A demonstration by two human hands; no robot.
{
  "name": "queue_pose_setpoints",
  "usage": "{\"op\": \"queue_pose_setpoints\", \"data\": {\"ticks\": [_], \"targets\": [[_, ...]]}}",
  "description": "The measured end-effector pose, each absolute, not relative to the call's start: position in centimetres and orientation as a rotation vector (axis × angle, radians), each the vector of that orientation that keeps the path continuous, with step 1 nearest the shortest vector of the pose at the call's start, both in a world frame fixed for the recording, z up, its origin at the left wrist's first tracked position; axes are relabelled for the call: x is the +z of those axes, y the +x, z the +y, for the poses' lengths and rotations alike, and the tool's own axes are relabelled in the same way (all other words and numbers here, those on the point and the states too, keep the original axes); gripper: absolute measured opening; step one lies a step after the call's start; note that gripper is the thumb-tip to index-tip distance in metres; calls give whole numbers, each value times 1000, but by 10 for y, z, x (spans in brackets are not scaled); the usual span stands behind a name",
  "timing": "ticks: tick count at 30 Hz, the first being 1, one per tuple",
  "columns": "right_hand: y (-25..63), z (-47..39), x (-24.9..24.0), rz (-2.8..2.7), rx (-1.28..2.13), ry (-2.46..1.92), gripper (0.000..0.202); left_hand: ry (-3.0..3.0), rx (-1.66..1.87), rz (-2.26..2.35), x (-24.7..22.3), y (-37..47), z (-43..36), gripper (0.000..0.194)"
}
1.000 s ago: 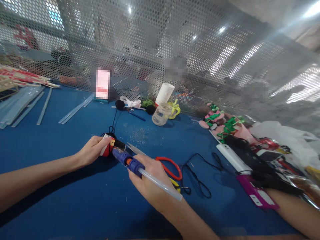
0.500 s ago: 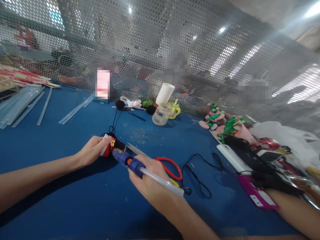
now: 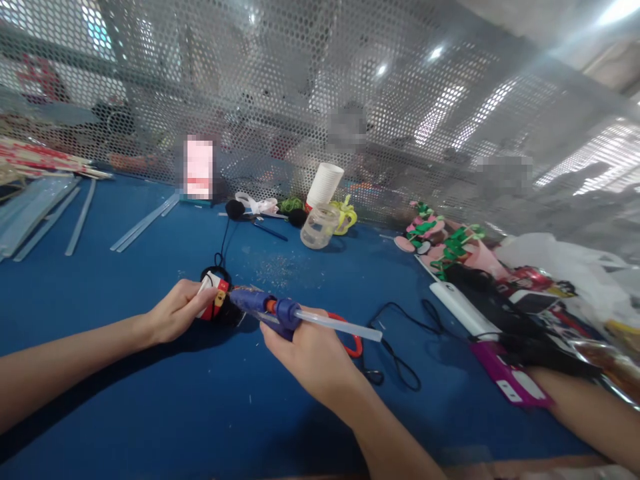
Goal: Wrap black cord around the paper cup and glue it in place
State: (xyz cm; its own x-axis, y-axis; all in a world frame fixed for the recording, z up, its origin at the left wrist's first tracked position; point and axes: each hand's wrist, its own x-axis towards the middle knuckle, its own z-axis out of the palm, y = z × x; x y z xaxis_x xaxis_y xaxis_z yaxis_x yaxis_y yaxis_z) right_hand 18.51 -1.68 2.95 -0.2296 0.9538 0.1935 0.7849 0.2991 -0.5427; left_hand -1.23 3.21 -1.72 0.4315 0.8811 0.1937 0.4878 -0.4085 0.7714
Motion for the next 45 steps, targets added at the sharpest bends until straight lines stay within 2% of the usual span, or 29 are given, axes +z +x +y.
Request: {"op": "queue_pose_setpoints", "data": {"ticks": [11, 19, 27, 45], "targets": [[187, -13, 33, -2042, 639, -1579, 20, 2451, 935, 879, -13, -12, 31, 39], [190, -13, 33, -1929, 837, -1628, 28, 2530, 965, 788, -10, -12, 31, 41], [198, -13, 34, -1867, 993, -1610, 25, 2625, 955, 674, -11, -15, 32, 36], [198, -9, 34, -1881, 1016, -1592, 28, 2670, 1055, 476, -9, -14, 34, 30]]}}
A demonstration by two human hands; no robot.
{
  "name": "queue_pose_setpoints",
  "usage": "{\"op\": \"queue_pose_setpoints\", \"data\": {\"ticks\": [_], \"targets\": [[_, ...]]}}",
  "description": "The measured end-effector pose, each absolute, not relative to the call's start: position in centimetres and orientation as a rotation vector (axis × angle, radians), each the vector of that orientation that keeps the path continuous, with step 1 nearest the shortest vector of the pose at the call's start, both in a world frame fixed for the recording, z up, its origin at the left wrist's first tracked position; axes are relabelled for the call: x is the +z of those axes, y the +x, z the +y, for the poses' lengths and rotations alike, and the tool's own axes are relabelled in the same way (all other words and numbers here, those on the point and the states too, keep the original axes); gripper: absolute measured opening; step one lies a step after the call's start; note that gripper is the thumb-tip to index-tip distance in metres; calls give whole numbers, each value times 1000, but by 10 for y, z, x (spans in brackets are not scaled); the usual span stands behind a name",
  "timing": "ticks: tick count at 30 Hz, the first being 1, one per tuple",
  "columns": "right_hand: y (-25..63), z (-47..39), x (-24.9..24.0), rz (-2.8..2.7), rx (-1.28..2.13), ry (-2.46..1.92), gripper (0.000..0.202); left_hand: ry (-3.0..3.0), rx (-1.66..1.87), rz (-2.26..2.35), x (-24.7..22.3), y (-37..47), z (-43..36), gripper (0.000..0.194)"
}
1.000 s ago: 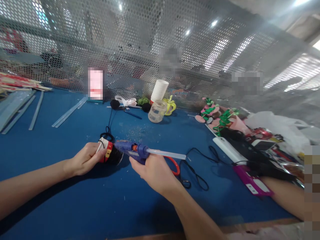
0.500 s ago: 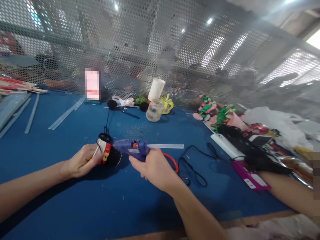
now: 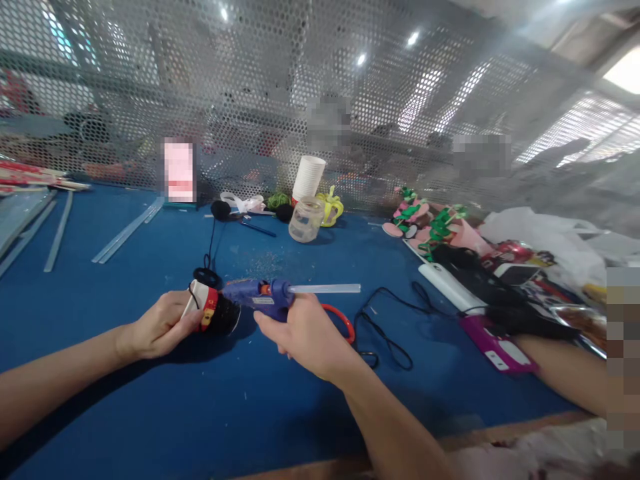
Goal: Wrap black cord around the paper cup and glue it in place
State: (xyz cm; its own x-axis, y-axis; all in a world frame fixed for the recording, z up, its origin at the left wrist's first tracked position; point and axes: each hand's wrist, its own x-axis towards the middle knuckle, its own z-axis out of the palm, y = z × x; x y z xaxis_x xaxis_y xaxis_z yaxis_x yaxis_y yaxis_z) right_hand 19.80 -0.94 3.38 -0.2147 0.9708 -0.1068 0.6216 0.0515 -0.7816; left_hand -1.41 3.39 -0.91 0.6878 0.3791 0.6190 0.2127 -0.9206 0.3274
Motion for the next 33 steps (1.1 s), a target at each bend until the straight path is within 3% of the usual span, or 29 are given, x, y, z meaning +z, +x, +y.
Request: {"op": "queue_pose_setpoints", "data": {"ticks": [33], "targets": [[191, -17, 37, -1886, 899, -1673, 26, 2557, 1022, 771, -15, -14, 33, 36]]}}
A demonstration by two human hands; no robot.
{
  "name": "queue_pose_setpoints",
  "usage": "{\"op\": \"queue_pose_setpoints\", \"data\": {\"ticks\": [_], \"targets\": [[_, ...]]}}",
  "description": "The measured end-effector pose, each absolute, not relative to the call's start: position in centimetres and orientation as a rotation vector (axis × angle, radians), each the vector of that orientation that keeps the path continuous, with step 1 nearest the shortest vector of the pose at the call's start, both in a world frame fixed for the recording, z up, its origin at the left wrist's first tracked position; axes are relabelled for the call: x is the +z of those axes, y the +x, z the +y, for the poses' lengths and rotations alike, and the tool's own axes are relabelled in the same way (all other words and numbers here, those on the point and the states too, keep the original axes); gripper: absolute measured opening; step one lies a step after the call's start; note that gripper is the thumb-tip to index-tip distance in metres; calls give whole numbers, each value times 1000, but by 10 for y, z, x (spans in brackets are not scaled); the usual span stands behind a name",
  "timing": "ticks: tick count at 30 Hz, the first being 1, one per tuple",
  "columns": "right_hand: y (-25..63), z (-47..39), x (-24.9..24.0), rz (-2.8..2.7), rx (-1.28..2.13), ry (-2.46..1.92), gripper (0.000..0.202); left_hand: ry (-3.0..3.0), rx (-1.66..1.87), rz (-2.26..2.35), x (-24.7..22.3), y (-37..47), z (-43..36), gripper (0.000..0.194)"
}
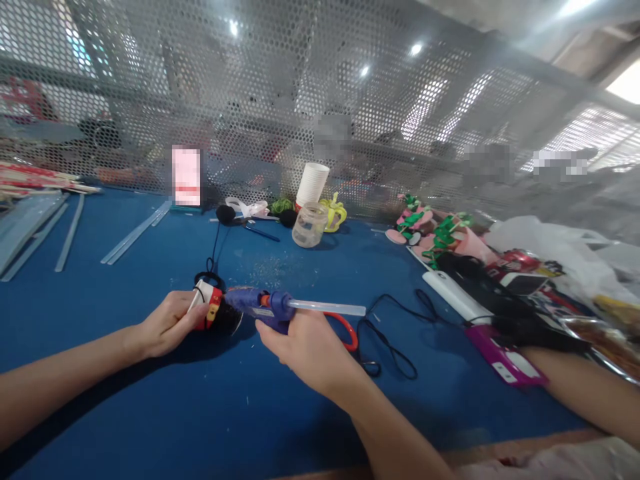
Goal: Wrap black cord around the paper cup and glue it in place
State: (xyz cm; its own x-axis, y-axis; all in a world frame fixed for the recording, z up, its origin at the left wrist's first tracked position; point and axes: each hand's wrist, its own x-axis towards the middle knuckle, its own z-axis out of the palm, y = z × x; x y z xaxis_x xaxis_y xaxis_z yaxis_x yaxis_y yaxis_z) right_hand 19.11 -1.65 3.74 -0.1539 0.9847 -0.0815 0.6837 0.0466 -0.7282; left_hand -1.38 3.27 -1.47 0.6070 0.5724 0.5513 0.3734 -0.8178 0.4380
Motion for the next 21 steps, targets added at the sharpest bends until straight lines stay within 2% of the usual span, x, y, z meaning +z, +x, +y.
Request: {"op": "queue_pose_setpoints", "data": {"ticks": [8, 21], "targets": [[188, -22, 41, -1972, 822, -1732, 25, 2409, 1062, 876, -18, -13, 34, 36], [183, -27, 36, -2123, 593, -1650, 18, 2014, 868, 1164, -16, -11, 32, 40]]}}
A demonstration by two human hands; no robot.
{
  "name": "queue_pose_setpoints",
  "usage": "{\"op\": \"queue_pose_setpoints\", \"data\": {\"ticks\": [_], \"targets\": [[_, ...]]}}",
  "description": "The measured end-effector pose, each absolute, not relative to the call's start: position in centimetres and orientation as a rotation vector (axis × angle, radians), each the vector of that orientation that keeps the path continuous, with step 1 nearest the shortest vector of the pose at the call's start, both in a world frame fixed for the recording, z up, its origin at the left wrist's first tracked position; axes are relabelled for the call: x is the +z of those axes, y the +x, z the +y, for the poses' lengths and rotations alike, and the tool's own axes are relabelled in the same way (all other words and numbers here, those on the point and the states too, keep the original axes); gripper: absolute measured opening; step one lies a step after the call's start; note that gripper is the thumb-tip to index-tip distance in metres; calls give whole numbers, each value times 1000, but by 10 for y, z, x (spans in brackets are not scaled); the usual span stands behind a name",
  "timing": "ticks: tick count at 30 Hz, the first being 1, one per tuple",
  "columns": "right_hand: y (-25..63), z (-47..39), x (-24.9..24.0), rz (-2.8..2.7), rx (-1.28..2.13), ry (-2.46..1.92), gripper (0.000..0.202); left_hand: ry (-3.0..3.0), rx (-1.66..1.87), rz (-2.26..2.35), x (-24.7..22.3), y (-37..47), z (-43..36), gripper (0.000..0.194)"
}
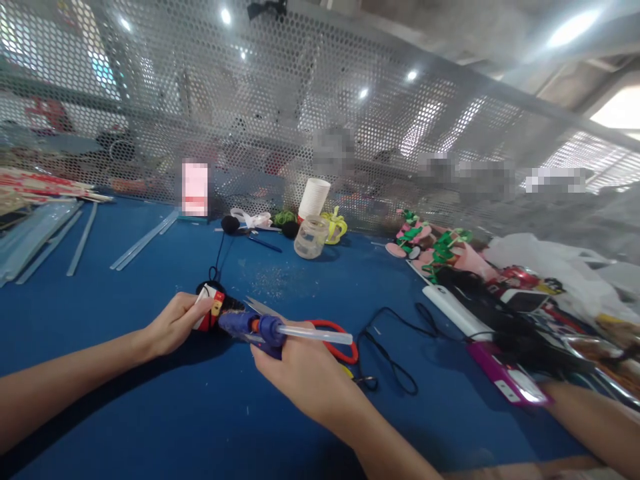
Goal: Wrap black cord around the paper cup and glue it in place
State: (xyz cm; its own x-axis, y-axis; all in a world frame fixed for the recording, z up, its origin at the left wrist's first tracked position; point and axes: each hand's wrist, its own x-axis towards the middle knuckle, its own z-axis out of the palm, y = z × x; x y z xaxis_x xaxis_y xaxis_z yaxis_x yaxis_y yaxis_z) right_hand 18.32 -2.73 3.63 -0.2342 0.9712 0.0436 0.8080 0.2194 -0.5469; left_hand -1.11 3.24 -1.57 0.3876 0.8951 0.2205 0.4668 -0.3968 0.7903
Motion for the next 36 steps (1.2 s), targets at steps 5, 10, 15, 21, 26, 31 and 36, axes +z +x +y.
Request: {"op": "queue_pose_setpoints", "data": {"ticks": [5, 10, 15, 21, 26, 31, 36], "targets": [[183, -28, 34, -2222, 504, -1556, 19, 1919, 858, 1217, -16, -11, 32, 41], [178, -30, 31, -2225, 453, -1519, 15, 1851, 850, 1252, -17, -10, 32, 40], [182, -28, 33, -2082, 638, -1587, 16, 1873, 860, 1253, -19, -11, 32, 42], [204, -2, 33, -1635, 1029, -1513, 23, 2071, 1032, 1184, -19, -14, 32, 40], [218, 40, 20, -1551, 752, -1631, 27, 2344, 1202, 988, -20, -16, 32, 37], [222, 77, -1, -1633, 694, -1812, 33, 2610, 1246, 754, -19, -16, 30, 35], [218, 89, -4, -1757, 474, -1921, 26, 2711, 1249, 629, -13, -14, 26, 33]]}}
